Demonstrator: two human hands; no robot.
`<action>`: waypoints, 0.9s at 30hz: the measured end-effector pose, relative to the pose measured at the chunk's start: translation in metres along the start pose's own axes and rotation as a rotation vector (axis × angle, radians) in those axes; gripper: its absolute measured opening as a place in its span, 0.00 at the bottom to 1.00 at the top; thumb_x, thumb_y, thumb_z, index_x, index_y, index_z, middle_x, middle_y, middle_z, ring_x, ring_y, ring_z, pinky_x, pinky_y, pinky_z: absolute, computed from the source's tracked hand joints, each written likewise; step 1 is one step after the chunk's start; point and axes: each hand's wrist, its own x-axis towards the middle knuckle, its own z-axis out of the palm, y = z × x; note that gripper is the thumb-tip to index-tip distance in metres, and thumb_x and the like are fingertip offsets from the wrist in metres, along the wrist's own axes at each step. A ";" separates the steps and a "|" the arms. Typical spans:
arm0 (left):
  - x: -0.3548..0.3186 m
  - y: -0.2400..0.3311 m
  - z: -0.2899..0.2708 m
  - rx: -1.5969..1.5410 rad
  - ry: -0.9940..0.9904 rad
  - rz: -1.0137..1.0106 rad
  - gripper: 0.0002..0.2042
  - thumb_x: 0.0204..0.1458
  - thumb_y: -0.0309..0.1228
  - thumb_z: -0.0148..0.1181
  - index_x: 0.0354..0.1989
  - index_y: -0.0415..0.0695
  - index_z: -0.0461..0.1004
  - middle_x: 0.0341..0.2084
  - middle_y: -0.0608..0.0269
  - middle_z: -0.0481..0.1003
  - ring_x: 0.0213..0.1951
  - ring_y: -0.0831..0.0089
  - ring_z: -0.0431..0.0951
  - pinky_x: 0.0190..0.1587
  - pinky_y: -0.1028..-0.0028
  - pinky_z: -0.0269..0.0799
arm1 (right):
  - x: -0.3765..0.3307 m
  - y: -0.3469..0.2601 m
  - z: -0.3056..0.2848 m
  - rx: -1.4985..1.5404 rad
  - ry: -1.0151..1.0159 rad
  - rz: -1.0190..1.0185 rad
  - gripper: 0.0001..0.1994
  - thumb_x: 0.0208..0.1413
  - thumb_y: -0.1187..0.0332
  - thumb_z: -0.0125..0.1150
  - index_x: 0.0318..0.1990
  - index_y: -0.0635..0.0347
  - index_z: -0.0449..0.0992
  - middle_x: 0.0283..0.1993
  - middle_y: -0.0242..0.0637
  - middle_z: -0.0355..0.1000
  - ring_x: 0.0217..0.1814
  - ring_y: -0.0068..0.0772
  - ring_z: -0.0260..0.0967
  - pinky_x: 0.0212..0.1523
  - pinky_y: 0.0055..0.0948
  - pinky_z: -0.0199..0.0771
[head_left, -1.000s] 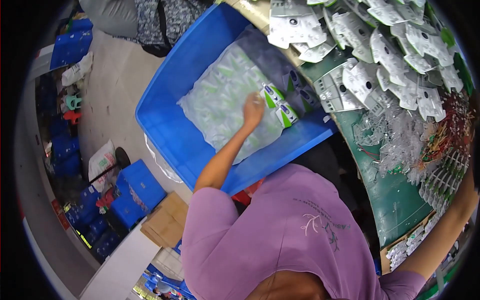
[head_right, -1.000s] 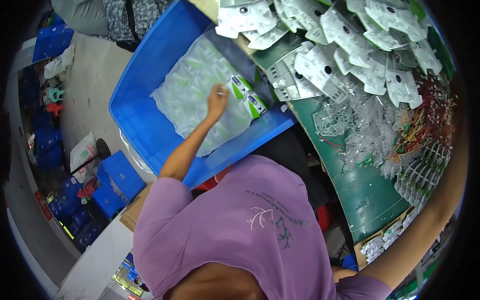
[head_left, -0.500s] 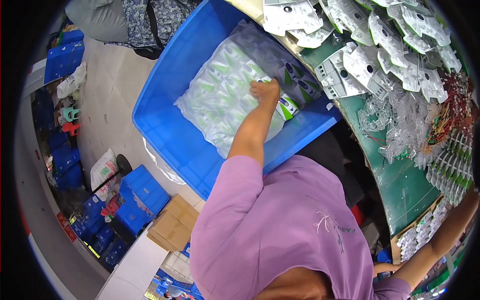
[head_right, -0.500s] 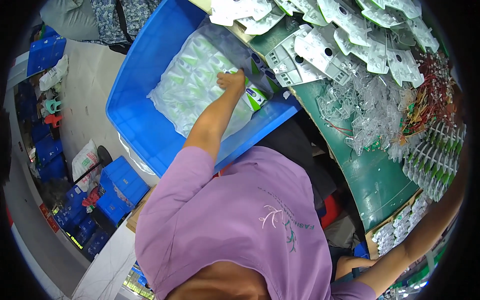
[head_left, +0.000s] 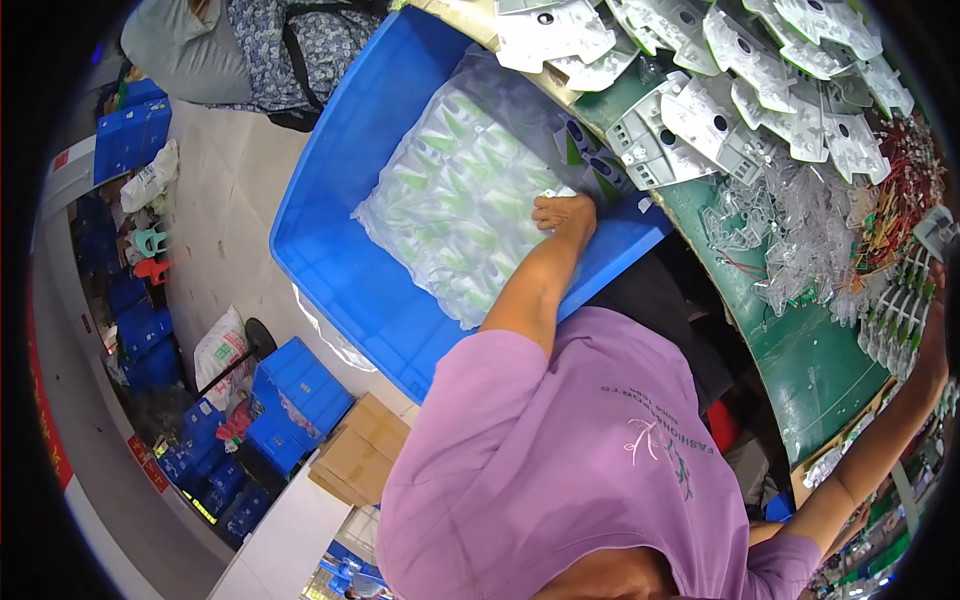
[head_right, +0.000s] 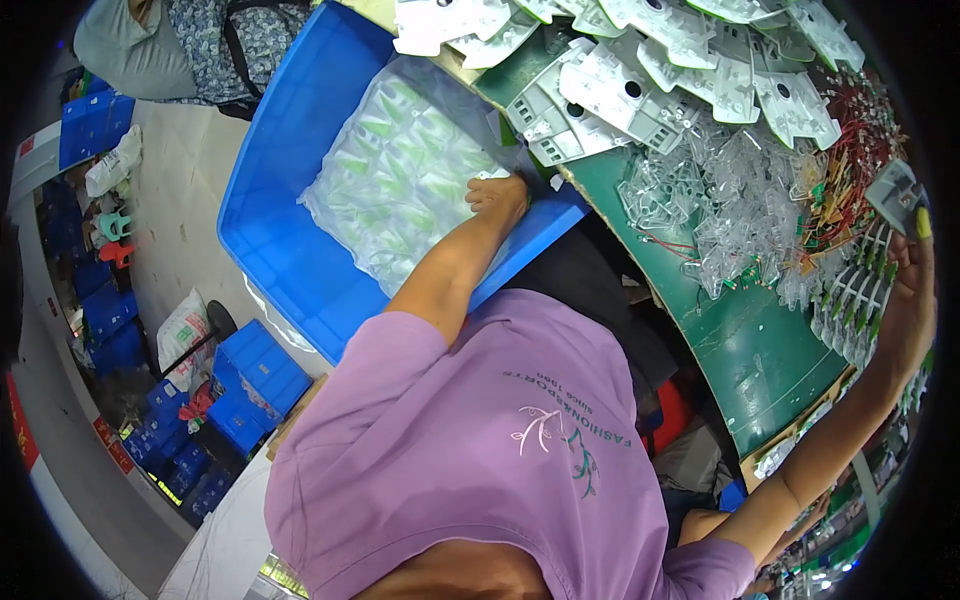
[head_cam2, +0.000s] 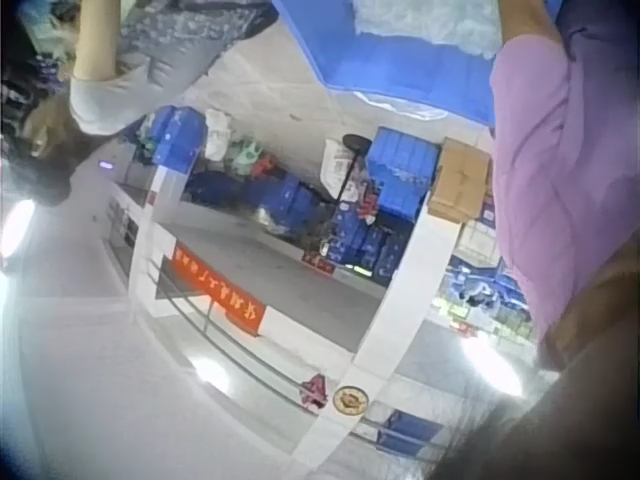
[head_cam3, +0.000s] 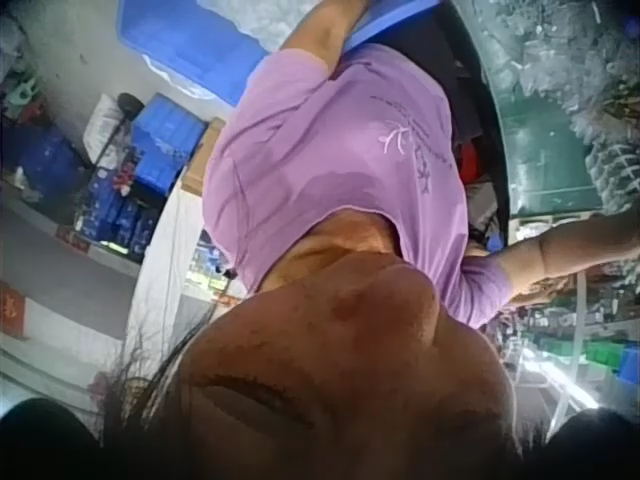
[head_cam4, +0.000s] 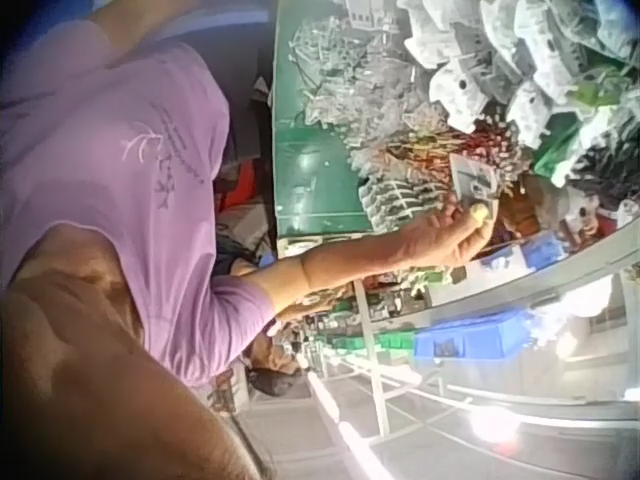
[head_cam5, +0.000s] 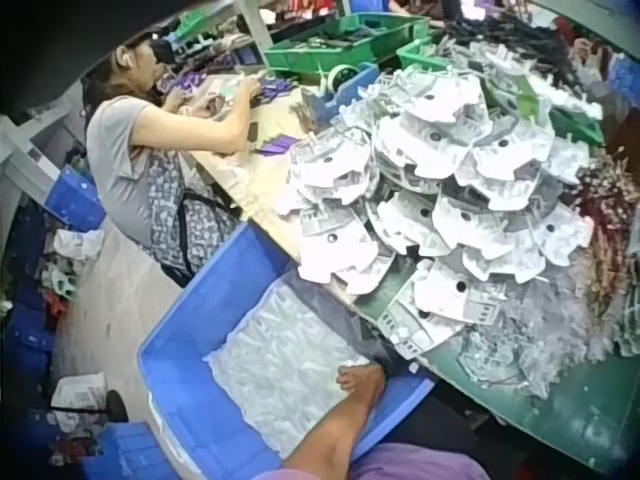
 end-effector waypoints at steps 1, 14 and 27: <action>0.000 0.003 0.009 0.051 0.052 -0.022 0.14 0.46 0.34 0.57 0.40 0.51 0.61 0.40 0.60 0.63 0.46 0.65 0.65 0.46 0.65 0.65 | 0.004 0.011 -0.023 -0.033 -0.130 -0.110 0.20 0.62 0.66 0.45 0.57 0.71 0.63 0.54 0.41 0.66 0.52 0.31 0.66 0.56 0.31 0.62; 0.042 -0.034 -0.086 -0.565 -0.552 0.315 0.35 0.31 0.33 0.69 0.48 0.38 0.55 0.41 0.50 0.65 0.46 0.56 0.69 0.46 0.57 0.69 | -0.066 0.024 0.075 0.026 -0.117 -0.061 0.13 0.58 0.73 0.52 0.49 0.67 0.70 0.42 0.37 0.71 0.31 0.19 0.67 0.31 0.20 0.69; -0.084 -0.066 -0.299 -1.067 -2.160 0.587 0.53 0.25 0.38 0.72 0.63 0.50 0.45 0.64 0.59 0.46 0.59 0.56 0.61 0.58 0.51 0.62 | -0.164 0.039 0.280 0.361 -0.416 0.089 0.06 0.56 0.71 0.57 0.38 0.63 0.72 0.32 0.29 0.72 0.26 0.12 0.66 0.21 0.13 0.65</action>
